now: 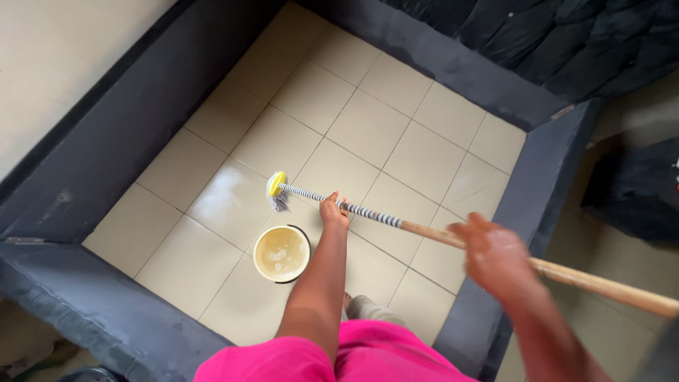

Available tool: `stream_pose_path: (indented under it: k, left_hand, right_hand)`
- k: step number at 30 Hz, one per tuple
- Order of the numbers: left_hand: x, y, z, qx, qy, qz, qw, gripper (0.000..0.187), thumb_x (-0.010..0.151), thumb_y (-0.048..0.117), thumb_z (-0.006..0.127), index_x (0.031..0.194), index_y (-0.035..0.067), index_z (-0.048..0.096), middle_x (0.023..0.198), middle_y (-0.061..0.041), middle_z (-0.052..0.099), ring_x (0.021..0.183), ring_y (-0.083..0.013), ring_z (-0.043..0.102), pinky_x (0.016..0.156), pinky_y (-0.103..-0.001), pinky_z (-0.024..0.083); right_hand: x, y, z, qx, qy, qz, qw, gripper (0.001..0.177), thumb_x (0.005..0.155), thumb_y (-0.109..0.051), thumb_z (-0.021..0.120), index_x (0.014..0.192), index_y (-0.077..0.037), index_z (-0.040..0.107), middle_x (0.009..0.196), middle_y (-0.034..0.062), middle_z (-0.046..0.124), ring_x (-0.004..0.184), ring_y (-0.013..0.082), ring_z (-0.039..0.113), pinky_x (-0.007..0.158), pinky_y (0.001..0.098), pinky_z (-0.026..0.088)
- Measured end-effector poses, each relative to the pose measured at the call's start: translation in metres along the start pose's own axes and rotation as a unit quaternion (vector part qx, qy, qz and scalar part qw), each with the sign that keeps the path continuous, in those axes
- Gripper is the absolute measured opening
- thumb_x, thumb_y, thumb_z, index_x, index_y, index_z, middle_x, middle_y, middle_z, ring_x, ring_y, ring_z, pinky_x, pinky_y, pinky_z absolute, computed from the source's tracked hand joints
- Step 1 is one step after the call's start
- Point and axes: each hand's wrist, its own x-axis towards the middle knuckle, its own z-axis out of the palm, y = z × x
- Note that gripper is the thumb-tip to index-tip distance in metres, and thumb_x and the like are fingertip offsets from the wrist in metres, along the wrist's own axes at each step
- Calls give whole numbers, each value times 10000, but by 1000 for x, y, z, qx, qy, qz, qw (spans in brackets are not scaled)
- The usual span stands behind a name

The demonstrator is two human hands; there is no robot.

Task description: The person mops a tiled floor using a mop and a bucket of water, rinsing and wringing the mop head by hand between strokes.

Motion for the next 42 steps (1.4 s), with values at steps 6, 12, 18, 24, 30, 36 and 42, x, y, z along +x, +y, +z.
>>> stream_pose_path:
  k: [6,12,18,24,30,36,42]
  left_hand:
    - [-7,-61,62,-75,-118,-82,987,347,870,-69,616,1181,-98,465,876,-227,655,719,-347,722,661,-434,649]
    - [67,-61,152,101,-46,9,994,497,808,-177,521,1255,-43,351,872,-226,616,656,-309,663,570,-417,581]
    - [172,-46,259,164,-96,53,980,757,791,-205,550,1474,-2,290,889,-206,598,627,-252,638,541,-398,574]
    - [212,-61,332,175,-75,-79,979,828,880,-142,547,1586,143,221,1023,-157,602,774,-255,652,642,-419,641]
    - [203,-41,380,423,-141,188,875,661,871,-13,506,1514,138,528,1262,-227,639,1087,-372,676,870,-492,591]
    - [218,-2,440,686,-177,495,504,263,792,143,690,1054,153,668,1258,-210,640,1326,-385,577,1051,-585,439]
    - [350,93,486,653,-112,509,550,352,678,266,782,943,103,618,1203,-140,653,1163,-433,615,997,-650,441]
  right_hand:
    - [62,31,-14,88,-66,66,992,389,893,-99,629,1241,-239,731,1175,112,708,1103,343,672,960,444,546]
    - [175,44,29,84,-106,53,989,439,938,-171,620,1349,-322,658,1216,134,715,1136,342,665,983,441,539]
    - [271,66,-24,112,-213,87,967,870,809,-29,683,1521,-442,399,1257,66,677,1134,306,660,974,409,538]
    - [346,77,-72,186,-272,147,933,891,798,74,663,1525,-396,454,1213,27,668,1030,255,685,909,367,569]
    - [383,93,-100,528,-17,104,843,443,822,52,697,1249,-63,668,1111,228,730,1039,309,652,916,378,523]
    - [447,75,-99,681,154,-1,716,316,893,-90,601,1178,12,696,1079,233,674,1079,328,693,803,368,492]
    - [596,36,-72,492,161,-317,795,328,1000,-94,647,698,3,564,758,145,686,989,252,741,1103,464,524]
